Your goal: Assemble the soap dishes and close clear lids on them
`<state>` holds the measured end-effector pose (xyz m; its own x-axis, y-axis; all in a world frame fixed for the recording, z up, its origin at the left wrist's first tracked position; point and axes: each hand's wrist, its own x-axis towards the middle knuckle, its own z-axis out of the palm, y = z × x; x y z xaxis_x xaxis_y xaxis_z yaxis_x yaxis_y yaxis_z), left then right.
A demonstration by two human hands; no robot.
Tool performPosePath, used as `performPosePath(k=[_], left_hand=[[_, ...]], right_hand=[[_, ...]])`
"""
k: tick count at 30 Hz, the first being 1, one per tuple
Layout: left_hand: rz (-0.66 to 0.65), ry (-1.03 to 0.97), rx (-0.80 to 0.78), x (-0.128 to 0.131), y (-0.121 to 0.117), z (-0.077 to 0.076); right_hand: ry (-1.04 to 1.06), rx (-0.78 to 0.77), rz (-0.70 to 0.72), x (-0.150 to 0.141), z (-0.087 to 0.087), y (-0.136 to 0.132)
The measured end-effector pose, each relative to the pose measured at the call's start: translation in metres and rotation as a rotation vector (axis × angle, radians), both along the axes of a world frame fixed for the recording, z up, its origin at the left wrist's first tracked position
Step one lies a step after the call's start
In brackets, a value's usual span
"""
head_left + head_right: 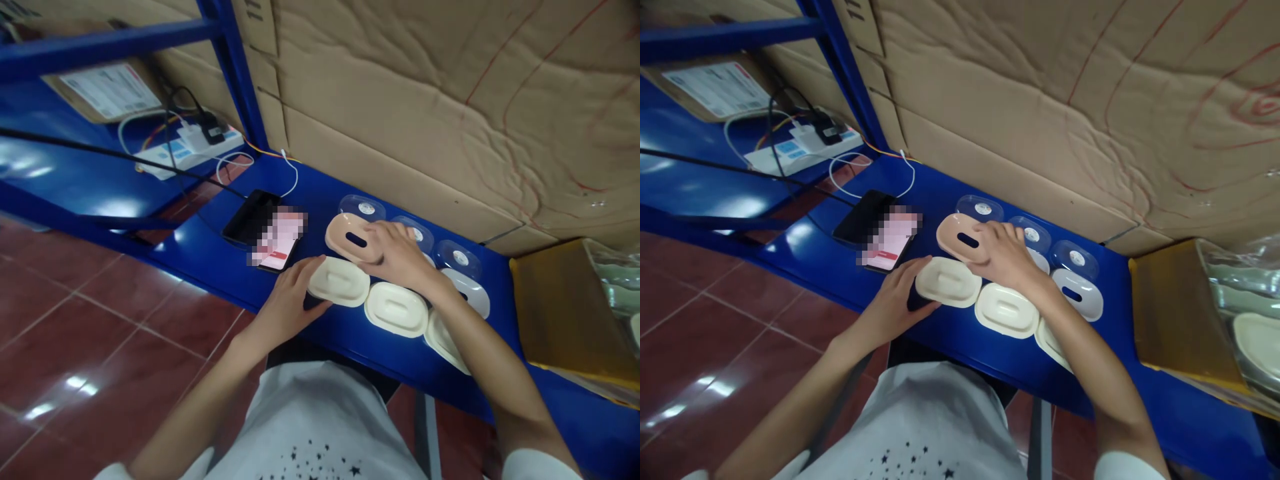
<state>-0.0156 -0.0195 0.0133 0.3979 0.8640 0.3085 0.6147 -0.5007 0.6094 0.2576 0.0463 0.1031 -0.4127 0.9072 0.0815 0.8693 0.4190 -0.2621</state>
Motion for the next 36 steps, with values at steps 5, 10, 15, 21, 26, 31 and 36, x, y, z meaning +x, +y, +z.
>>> performPosePath(k=[5,10,15,21,26,31,36], left_hand=[[0.029,-0.059,0.053,0.003,0.006,-0.006],[0.007,-0.154,0.056,0.004,0.014,-0.006],[0.015,-0.172,0.039,0.004,0.017,-0.002],[0.015,-0.114,-0.059,0.004,0.012,0.003],[-0.006,-0.075,-0.094,0.005,0.01,0.002],[-0.017,-0.06,-0.04,0.005,0.011,0.0],[0.002,-0.051,-0.011,0.007,0.011,-0.004]], right_hand=[[0.1,-0.012,0.114,0.012,-0.008,-0.027],[0.094,-0.073,0.209,0.002,-0.02,-0.038],[0.006,-0.016,0.225,-0.005,-0.021,-0.039],[-0.082,-0.016,0.198,-0.012,-0.019,-0.045],[-0.06,-0.064,0.228,-0.009,-0.014,-0.039],[-0.016,-0.039,0.179,0.003,-0.007,0.015],[-0.115,-0.053,-0.004,0.017,-0.024,0.094]])
